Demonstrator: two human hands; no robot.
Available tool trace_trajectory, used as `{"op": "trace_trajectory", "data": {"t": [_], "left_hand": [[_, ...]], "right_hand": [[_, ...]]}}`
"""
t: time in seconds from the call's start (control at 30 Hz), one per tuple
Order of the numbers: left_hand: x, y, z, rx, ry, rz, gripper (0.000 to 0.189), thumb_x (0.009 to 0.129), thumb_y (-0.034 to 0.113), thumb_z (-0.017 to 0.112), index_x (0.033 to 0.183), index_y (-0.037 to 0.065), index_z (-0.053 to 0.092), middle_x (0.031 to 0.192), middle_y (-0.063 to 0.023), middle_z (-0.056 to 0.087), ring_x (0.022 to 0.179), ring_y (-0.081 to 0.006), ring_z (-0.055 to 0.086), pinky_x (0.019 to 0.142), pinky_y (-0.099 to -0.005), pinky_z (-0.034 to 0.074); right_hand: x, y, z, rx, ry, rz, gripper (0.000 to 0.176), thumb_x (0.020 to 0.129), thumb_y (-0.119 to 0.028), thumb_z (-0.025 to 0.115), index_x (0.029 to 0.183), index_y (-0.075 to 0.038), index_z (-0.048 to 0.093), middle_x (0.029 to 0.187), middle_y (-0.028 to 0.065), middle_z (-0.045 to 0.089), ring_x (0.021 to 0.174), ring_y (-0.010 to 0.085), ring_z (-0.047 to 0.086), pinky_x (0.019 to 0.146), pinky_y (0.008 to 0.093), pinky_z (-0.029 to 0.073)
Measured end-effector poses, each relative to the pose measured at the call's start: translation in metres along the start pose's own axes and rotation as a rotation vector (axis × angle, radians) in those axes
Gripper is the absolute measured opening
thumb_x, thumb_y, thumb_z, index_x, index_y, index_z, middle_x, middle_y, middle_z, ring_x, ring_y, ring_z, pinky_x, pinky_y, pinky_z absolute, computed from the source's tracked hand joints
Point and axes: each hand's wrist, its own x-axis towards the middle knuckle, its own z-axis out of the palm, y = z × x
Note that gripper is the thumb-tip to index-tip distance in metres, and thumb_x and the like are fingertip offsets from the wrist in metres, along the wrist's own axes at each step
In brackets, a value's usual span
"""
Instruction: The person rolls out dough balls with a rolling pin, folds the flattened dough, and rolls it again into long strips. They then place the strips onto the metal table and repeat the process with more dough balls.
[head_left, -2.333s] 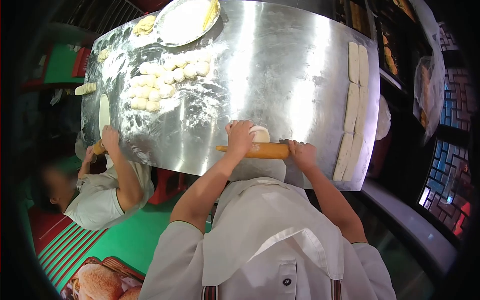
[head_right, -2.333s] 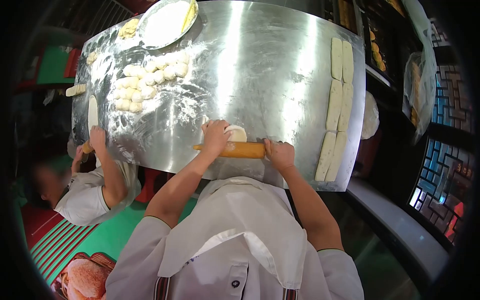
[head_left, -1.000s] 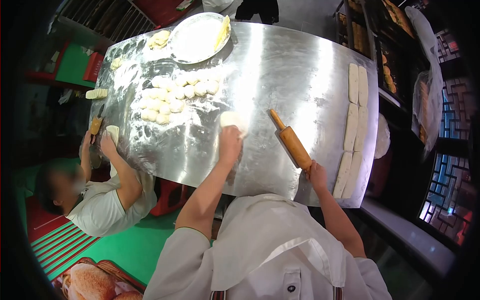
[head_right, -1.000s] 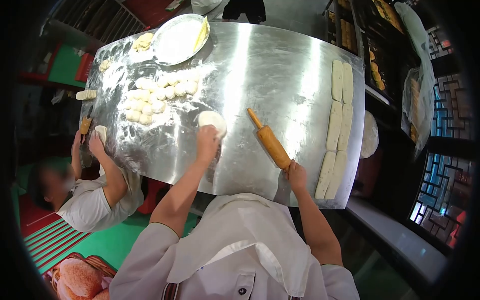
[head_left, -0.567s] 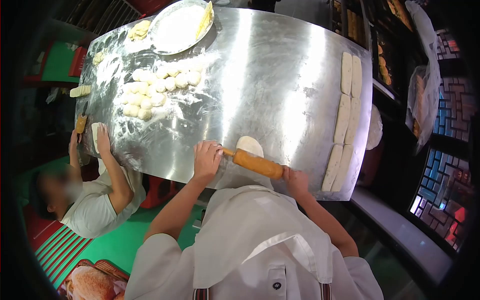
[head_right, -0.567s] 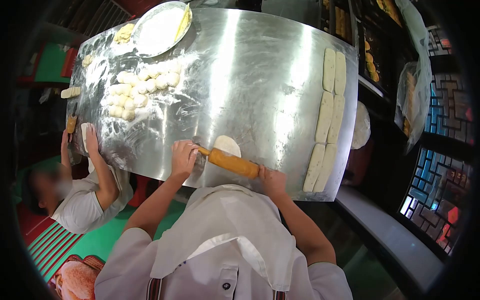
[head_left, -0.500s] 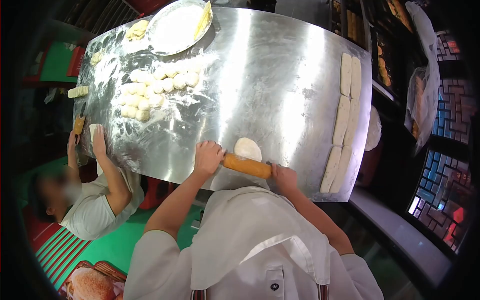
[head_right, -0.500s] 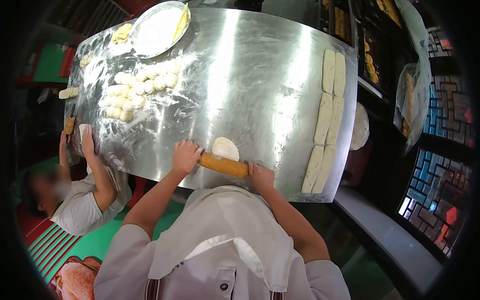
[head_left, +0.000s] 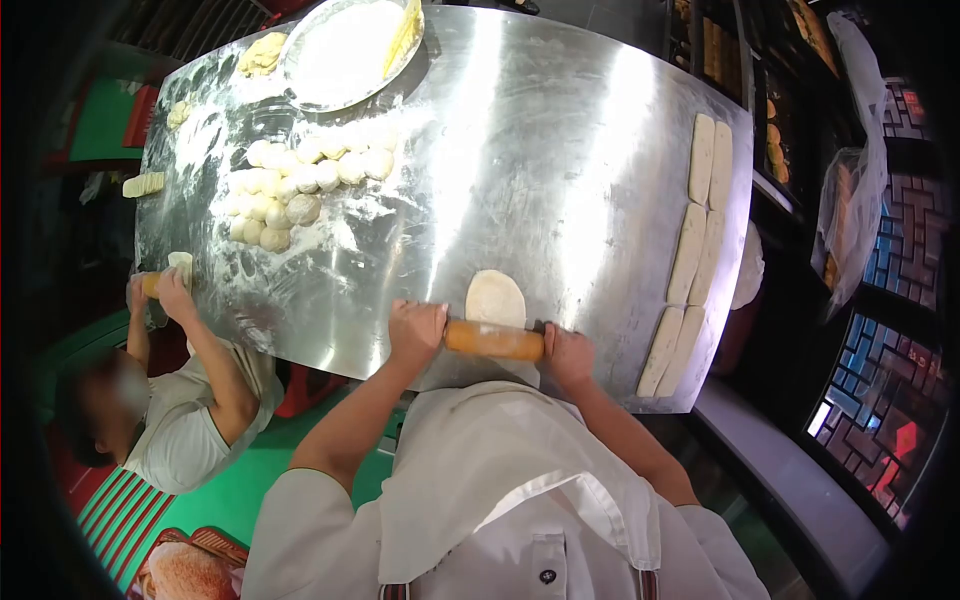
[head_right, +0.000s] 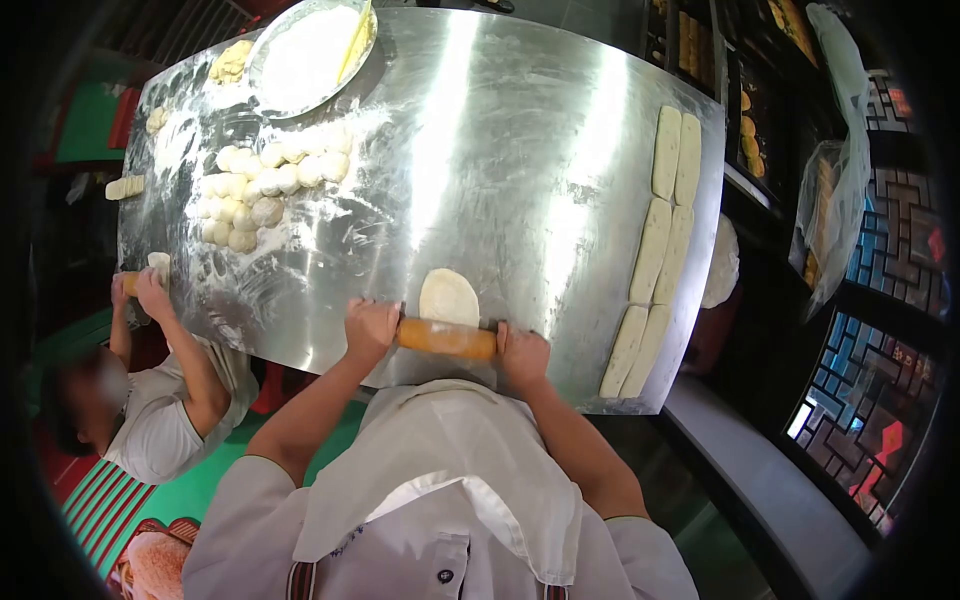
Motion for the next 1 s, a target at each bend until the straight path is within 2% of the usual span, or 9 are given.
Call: {"op": "trace_trajectory", "data": {"t": [0.03,0.2,0.3,0.37,0.47,0.6,0.67,0.83,1.0], "left_hand": [[0.024,0.0,-0.002,0.064,0.016,0.001,0.039,0.096,0.026,0.054,0.063,0.01,0.065,0.066,-0.0112,0.065,0.065,-0.0286,0.059,0.075,-0.0427,0.041],[0.132,0.008,-0.017,0.132,-0.031,-0.202,0.042,0.099,0.028,0.05,0.065,0.008,0.065,0.068,-0.0138,0.064,0.07,-0.0313,0.061,0.076,-0.0433,0.04],[0.099,0.006,-0.006,0.028,0.085,-0.032,0.028,0.097,0.026,0.055,0.079,0.006,0.064,0.077,-0.0118,0.065,0.078,-0.0304,0.062,0.077,-0.0435,0.041],[0.055,0.018,-0.009,-0.132,-0.08,-0.146,0.021,0.091,0.027,0.063,0.087,0.007,0.064,0.084,-0.0105,0.065,0.085,-0.0306,0.061,0.079,-0.043,0.042],[0.037,0.042,0.008,-0.418,0.04,-0.181,0.023,0.085,0.028,0.069,0.095,0.008,0.065,0.09,-0.0112,0.065,0.091,-0.0308,0.061,0.079,-0.0438,0.043],[0.069,0.066,0.025,-0.333,0.16,-0.185,0.023,0.082,0.023,0.073,0.095,0.007,0.063,0.093,-0.0096,0.064,0.098,-0.0308,0.059,0.082,-0.0423,0.043],[0.076,0.064,0.017,-0.171,-0.122,-0.207,0.022,0.08,0.02,0.074,0.092,0.007,0.062,0.089,-0.0091,0.062,0.097,-0.0311,0.058,0.082,-0.0438,0.042],[0.042,0.01,-0.008,-0.26,0.111,-0.387,0.021,0.078,0.021,0.075,0.085,0.007,0.062,0.087,-0.0101,0.061,0.089,-0.032,0.058,0.079,-0.0455,0.042],[0.007,-0.038,-0.021,-0.2,0.183,-0.555,0.023,0.079,0.021,0.075,0.082,0.004,0.06,0.083,-0.0129,0.059,0.081,-0.0339,0.057,0.073,-0.0455,0.044]], "right_hand": [[0.02,0.0,-0.005,-0.094,-0.087,0.062,0.042,0.101,-0.039,0.04,0.086,-0.011,0.067,0.067,0.0144,0.066,0.06,0.0343,0.065,0.057,0.0473,0.053],[0.155,-0.001,-0.051,-0.124,0.144,0.08,0.05,0.105,-0.037,0.034,0.077,-0.008,0.065,0.067,0.0157,0.067,0.062,0.0354,0.067,0.057,0.0461,0.053],[0.115,-0.001,-0.038,-0.096,0.073,0.108,0.051,0.104,-0.038,0.036,0.076,-0.009,0.066,0.067,0.0163,0.067,0.061,0.0355,0.066,0.058,0.0463,0.053],[0.046,0.007,-0.014,-0.102,0.009,0.081,0.046,0.102,-0.036,0.04,0.074,-0.01,0.066,0.065,0.0154,0.066,0.06,0.0341,0.066,0.058,0.0462,0.053],[-0.007,0.012,-0.006,-0.049,0.043,-0.055,0.041,0.1,-0.033,0.045,0.072,-0.011,0.065,0.062,0.0137,0.065,0.058,0.0327,0.065,0.056,0.0457,0.052],[-0.003,0.016,-0.01,-0.035,0.045,-0.217,0.039,0.099,-0.035,0.05,0.07,-0.012,0.064,0.06,0.0116,0.063,0.056,0.0319,0.063,0.054,0.044,0.051],[-0.003,0.02,-0.015,-0.039,0.013,-0.222,0.039,0.099,-0.036,0.05,0.071,-0.013,0.064,0.06,0.0113,0.064,0.056,0.0312,0.064,0.054,0.0435,0.051],[-0.018,0.021,-0.019,-0.096,-0.074,-0.166,0.039,0.099,-0.037,0.051,0.071,-0.013,0.064,0.06,0.0108,0.064,0.057,0.0299,0.065,0.053,0.0425,0.052],[-0.023,0.023,-0.015,0.016,-0.03,-0.191,0.031,0.098,-0.037,0.052,0.086,-0.012,0.067,0.071,0.013,0.068,0.061,0.032,0.067,0.055,0.0431,0.053]]}}
